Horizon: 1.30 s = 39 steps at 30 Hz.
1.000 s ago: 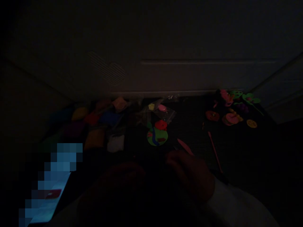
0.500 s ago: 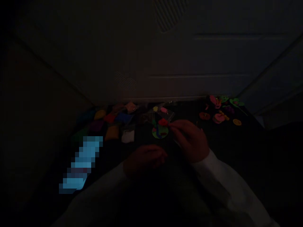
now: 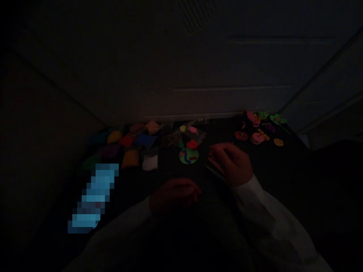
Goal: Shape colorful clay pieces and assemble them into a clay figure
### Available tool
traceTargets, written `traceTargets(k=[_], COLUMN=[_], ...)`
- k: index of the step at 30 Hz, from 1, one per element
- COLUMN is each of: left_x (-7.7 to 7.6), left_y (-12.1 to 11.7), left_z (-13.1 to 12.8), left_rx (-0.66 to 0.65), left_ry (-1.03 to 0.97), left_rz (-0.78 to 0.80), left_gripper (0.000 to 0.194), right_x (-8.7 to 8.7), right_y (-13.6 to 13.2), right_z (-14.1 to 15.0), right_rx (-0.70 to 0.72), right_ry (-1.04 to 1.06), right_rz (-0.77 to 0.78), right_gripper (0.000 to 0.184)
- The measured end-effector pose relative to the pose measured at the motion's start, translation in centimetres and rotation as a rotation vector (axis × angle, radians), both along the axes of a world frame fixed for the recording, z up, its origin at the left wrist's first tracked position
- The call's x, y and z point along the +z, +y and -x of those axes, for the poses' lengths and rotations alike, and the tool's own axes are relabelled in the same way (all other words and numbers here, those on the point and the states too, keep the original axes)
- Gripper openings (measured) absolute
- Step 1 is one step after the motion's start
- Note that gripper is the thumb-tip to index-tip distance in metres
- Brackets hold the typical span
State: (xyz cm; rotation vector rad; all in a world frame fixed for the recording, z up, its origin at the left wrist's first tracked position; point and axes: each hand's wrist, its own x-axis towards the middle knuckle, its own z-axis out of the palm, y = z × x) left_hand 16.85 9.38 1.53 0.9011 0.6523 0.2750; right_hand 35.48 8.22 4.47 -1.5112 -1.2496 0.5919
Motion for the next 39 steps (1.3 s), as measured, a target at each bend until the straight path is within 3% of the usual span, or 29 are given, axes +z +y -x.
traceTargets(k=[4, 13, 20, 25, 29, 34, 39], left_x=[0.1, -0.2, -0.1, 0.2, 0.2, 0.0, 0.0], left_y=[-0.1, -0.2, -0.2, -0.3, -0.3, -0.2, -0.2], left_z=[0.0, 0.0, 0.1, 0.1, 0.2, 0.2, 0.2], left_rx=[-0.004, 0.004, 0.005, -0.008, -0.010, -0.019, -0.018], left_ry=[0.005, 0.000, -0.005, 0.000, 0.005, 0.006, -0.001], left_rz=[0.010, 0.007, 0.009, 0.009, 0.011, 0.004, 0.013], left_gripper=[0.026, 0.023, 0.023, 0.025, 0.025, 0.025, 0.026], right_x=[-0.5, 0.0, -0.7, -0.5, 0.0, -0.5, -1.2], right_y=[0.2, 0.1, 0.5, 0.5, 0.4, 0.6, 0.8], right_z=[-0.5, -0.4, -0.9, -1.1, -1.0, -0.9, -1.5], right_rx=[-0.068, -0.119, -0.101, -0.115, -0.123, -0.138, -0.164], right_ry=[0.068, -0.036, -0.133, -0.033, 0.012, 0.217, 0.179], right_rz=[-0.072, -0.065, -0.106, -0.141, -0.150, -0.156, -0.190], right_gripper=[0.031, 0.014, 0.022, 0.011, 0.017, 0.013, 0.023])
